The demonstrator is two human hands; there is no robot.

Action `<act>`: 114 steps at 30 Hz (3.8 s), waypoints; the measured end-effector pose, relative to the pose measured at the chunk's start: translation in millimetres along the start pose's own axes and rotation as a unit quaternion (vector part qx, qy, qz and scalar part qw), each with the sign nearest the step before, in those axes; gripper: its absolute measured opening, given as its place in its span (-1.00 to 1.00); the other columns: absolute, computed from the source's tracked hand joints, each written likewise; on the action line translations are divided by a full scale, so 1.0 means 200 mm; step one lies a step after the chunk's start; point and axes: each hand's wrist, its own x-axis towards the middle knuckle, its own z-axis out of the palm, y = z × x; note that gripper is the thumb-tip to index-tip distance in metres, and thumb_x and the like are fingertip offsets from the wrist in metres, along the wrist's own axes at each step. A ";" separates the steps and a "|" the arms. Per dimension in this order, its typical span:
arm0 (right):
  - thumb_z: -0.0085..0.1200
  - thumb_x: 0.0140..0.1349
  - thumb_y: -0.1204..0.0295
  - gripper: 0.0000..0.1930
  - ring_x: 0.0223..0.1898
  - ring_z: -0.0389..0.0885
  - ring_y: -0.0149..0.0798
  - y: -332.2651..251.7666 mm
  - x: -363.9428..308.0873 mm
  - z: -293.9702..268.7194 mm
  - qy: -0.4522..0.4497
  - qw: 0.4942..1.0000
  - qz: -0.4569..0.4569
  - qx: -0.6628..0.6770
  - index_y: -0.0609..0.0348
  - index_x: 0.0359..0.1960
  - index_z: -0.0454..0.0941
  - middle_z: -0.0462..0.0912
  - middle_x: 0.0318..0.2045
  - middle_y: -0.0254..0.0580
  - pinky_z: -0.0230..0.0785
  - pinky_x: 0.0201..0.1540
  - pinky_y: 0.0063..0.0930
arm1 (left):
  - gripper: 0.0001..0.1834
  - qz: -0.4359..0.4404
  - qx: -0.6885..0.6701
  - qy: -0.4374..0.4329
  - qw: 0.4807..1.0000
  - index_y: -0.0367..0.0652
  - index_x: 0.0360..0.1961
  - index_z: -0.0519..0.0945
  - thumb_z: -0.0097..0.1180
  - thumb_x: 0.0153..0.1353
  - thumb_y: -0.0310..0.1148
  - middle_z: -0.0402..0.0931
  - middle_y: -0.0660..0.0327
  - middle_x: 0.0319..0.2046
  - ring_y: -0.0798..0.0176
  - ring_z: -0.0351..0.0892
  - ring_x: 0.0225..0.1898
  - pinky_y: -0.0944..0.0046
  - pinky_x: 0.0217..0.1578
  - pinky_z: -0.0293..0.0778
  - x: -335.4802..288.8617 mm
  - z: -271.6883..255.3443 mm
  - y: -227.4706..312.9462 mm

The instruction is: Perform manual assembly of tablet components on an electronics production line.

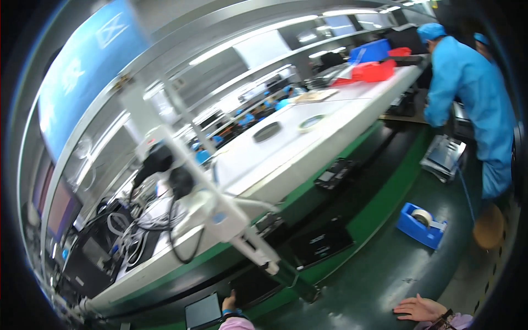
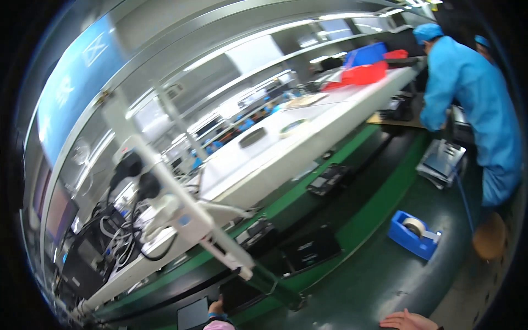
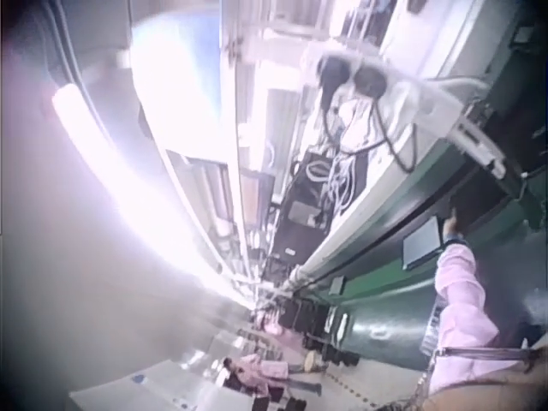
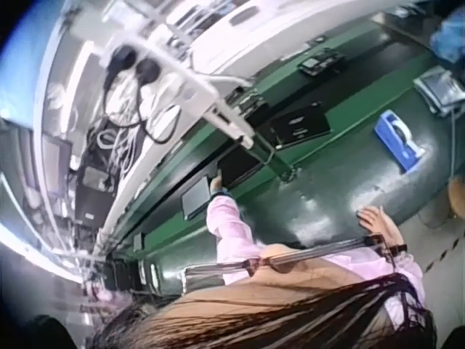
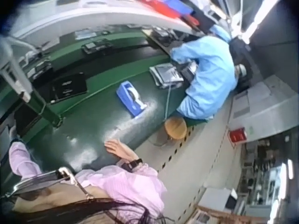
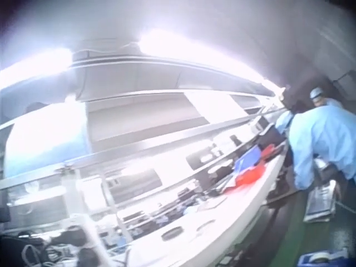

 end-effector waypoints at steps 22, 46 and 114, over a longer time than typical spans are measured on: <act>-0.07 0.34 0.18 -0.56 -0.02 0.47 -0.34 -0.26 0.07 0.04 -0.299 0.818 0.072 -0.486 0.28 0.09 0.35 0.55 -0.10 -0.20 0.33 0.03 -0.48 | -0.26 0.110 -0.256 0.223 0.934 -0.14 0.23 0.29 0.26 -0.05 -0.49 0.16 -0.06 0.25 -0.18 0.21 0.21 0.13 0.22 0.15 -2.18 -0.75 0.06; 0.05 0.22 0.06 -0.13 0.40 -0.20 -0.14 -0.42 0.06 0.01 0.048 0.882 -0.234 -0.405 0.28 0.35 -0.18 -0.11 0.36 0.05 -0.30 0.38 -0.35 | -0.43 0.326 -0.321 -0.050 0.888 -0.34 0.16 0.20 0.02 0.21 -0.26 0.11 -0.14 0.23 -0.06 0.12 0.25 0.02 0.24 0.06 -2.70 0.31 0.97; -0.04 0.32 0.32 -0.78 -0.20 0.31 -0.58 -0.32 0.25 -0.11 0.069 0.915 -0.306 -0.255 0.25 -0.19 0.46 0.42 -0.29 -0.53 0.17 -0.08 -0.65 | -0.58 0.302 -0.584 -0.080 0.750 -0.41 -0.11 0.39 -0.09 0.21 -0.21 0.54 0.07 -0.48 0.27 0.54 -0.46 0.39 -0.30 0.41 -2.62 0.29 1.16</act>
